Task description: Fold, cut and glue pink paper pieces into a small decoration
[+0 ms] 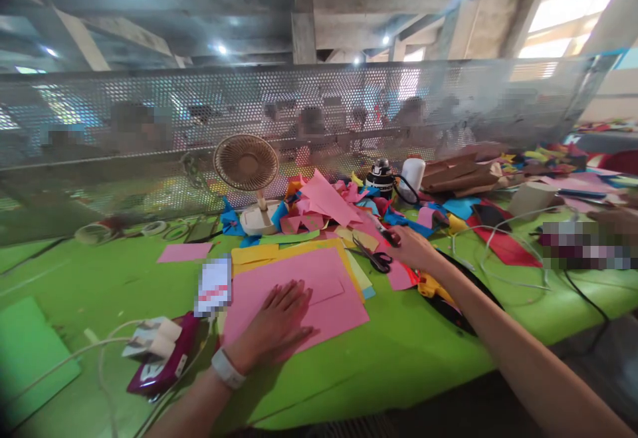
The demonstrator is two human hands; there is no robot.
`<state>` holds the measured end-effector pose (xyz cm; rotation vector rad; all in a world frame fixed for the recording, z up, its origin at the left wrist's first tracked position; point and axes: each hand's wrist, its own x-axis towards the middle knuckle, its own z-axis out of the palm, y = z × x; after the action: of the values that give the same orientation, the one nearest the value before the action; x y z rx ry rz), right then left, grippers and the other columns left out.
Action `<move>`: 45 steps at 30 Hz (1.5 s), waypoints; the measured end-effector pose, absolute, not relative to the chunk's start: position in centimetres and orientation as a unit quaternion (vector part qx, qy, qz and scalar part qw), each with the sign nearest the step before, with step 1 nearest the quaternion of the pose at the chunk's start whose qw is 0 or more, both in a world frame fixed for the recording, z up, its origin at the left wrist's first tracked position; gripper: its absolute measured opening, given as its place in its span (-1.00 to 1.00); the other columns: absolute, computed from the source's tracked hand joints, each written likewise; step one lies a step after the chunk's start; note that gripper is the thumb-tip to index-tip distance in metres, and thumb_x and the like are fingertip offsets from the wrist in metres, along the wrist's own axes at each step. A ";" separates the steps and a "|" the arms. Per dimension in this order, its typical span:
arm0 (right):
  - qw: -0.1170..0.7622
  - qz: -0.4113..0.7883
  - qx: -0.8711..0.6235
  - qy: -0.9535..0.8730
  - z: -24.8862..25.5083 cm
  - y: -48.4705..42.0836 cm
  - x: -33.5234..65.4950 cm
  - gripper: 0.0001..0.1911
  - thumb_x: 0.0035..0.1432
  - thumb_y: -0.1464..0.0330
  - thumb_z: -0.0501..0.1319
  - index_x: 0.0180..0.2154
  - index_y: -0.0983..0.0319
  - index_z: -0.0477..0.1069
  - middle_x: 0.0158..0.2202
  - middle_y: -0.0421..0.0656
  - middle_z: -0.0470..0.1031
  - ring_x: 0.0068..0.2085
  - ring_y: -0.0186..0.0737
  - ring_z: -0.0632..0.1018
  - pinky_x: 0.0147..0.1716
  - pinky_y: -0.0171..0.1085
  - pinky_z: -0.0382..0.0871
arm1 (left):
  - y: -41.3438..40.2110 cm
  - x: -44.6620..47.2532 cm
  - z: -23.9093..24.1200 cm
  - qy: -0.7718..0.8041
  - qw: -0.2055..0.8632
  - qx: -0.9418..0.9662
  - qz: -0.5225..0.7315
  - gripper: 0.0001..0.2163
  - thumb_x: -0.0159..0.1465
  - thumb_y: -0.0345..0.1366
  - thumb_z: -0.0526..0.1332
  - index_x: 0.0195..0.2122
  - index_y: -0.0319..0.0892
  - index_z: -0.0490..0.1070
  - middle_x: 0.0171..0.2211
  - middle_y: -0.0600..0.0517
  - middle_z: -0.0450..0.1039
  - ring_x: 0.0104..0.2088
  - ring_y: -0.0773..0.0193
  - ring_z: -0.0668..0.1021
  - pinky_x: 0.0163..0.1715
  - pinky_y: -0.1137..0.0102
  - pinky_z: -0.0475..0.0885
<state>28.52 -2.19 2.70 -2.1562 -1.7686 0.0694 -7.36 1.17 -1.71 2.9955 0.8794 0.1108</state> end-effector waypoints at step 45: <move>0.153 0.100 -0.591 -0.786 -2.0 -4.8 23.6 -0.61 0.19 0.29 0.09 0.08 0.06 0.30 -0.14 -0.07 0.31 -0.11 -0.14 0.37 -0.10 -0.19 0.27 | 1.5 -6.3 -1.7 0.258 0.033 0.966 0.009 -0.39 0.27 0.12 -0.15 0.28 0.05 -0.25 0.30 0.07 -0.25 0.27 0.08 -0.12 0.20 0.09 -0.18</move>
<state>23.58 -4.80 -1.97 -1.6935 -2.2534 0.2874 -6.26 1.52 -1.69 2.9717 0.7928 0.0270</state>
